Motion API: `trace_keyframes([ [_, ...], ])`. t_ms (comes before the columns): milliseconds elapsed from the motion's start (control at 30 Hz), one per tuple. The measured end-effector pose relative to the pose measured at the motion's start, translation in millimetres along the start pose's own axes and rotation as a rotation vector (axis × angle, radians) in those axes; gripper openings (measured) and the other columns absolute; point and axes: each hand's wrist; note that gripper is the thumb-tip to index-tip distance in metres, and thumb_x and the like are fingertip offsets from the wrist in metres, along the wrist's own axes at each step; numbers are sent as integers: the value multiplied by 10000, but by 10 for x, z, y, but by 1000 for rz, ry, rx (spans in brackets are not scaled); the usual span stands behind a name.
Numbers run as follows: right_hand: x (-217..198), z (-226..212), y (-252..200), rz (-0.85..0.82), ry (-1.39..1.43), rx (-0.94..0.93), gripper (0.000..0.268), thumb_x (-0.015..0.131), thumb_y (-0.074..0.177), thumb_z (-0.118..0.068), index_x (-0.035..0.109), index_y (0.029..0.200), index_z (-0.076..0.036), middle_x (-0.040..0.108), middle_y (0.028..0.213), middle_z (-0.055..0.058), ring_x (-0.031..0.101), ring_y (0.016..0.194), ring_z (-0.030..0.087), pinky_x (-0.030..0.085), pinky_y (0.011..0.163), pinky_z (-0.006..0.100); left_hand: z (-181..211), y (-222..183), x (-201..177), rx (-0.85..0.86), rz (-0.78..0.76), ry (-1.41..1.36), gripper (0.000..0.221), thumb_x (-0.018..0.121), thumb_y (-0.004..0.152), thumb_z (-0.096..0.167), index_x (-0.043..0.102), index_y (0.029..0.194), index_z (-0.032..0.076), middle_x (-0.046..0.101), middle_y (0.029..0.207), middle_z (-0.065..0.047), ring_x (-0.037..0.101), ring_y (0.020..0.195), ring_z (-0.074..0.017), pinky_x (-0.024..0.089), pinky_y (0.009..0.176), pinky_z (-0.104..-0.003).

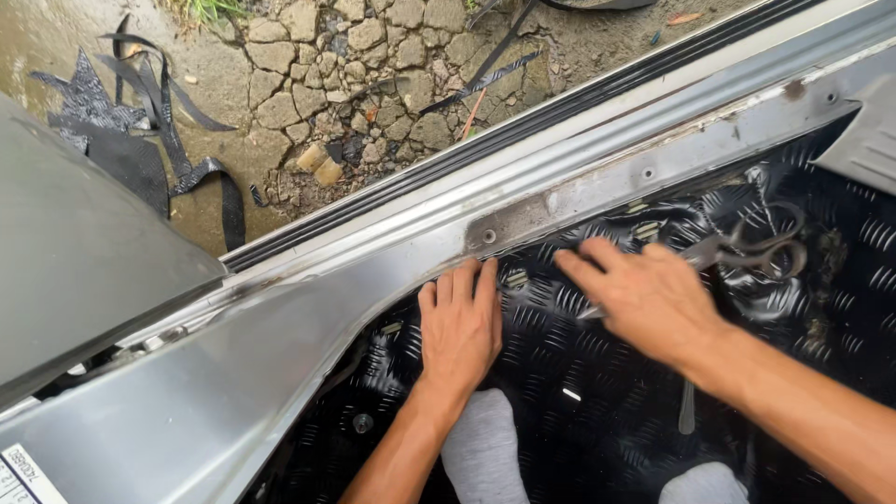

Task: The person fits black textured insulation material onto the floor of a vehicle, using shears and a flat metal tool to trim and press the material into the corners.

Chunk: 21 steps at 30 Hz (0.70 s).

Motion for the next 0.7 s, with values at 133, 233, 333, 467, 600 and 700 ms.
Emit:
trace_keyframes([
  [133, 37, -293, 183, -11, 37, -81, 860, 766, 649, -127, 521, 1470, -208, 556, 1346, 54, 669, 768, 262, 502, 670, 394, -38, -11, 44, -35, 13, -8, 407, 671, 915, 182, 614, 1282, 14, 605, 1213, -144, 565, 1090, -329, 401, 942, -478],
  [233, 54, -370, 308, 39, 49, -50, 744, 747, 714, -106, 529, 1422, -173, 551, 1341, 60, 674, 746, 263, 508, 669, 391, -58, 5, 71, -40, 22, -25, 368, 664, 928, 174, 617, 1263, 29, 609, 1214, -136, 566, 1096, -323, 406, 958, -473],
  [333, 84, -385, 353, 61, 66, -21, 686, 749, 755, -103, 550, 1409, -165, 552, 1315, 67, 671, 725, 285, 517, 678, 400, -87, -10, 81, -21, 30, -37, 335, 665, 939, 177, 622, 1247, 52, 613, 1205, -133, 566, 1079, -316, 404, 950, -473],
  [467, 136, -385, 387, 41, 88, 7, 843, 806, 577, -121, 563, 1385, -131, 551, 1276, 82, 663, 749, 307, 530, 694, 406, -107, -41, 91, -26, 13, -60, 331, 658, 953, 167, 620, 1263, 55, 616, 1207, -132, 566, 1073, -308, 403, 936, -466],
  [600, 150, -363, 424, 105, 118, 6, 669, 810, 663, -90, 590, 1294, -129, 580, 1239, 54, 657, 752, 313, 525, 697, 411, -124, 2, 102, -15, 0, -42, 299, 656, 935, 169, 625, 1220, 83, 616, 1194, -134, 570, 1078, -307, 400, 938, -477],
  [700, 194, -372, 392, 109, 153, -21, 728, 840, 606, -91, 595, 1290, -123, 586, 1208, 65, 652, 768, 312, 517, 686, 417, -112, -59, 104, -30, 24, -106, 360, 639, 958, 162, 607, 1298, 50, 615, 1224, -129, 570, 1104, -309, 402, 956, -469],
])
Point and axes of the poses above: each hand's wrist, its own y-axis towards the middle knuckle, its own x-axis out of the palm, z = x × y
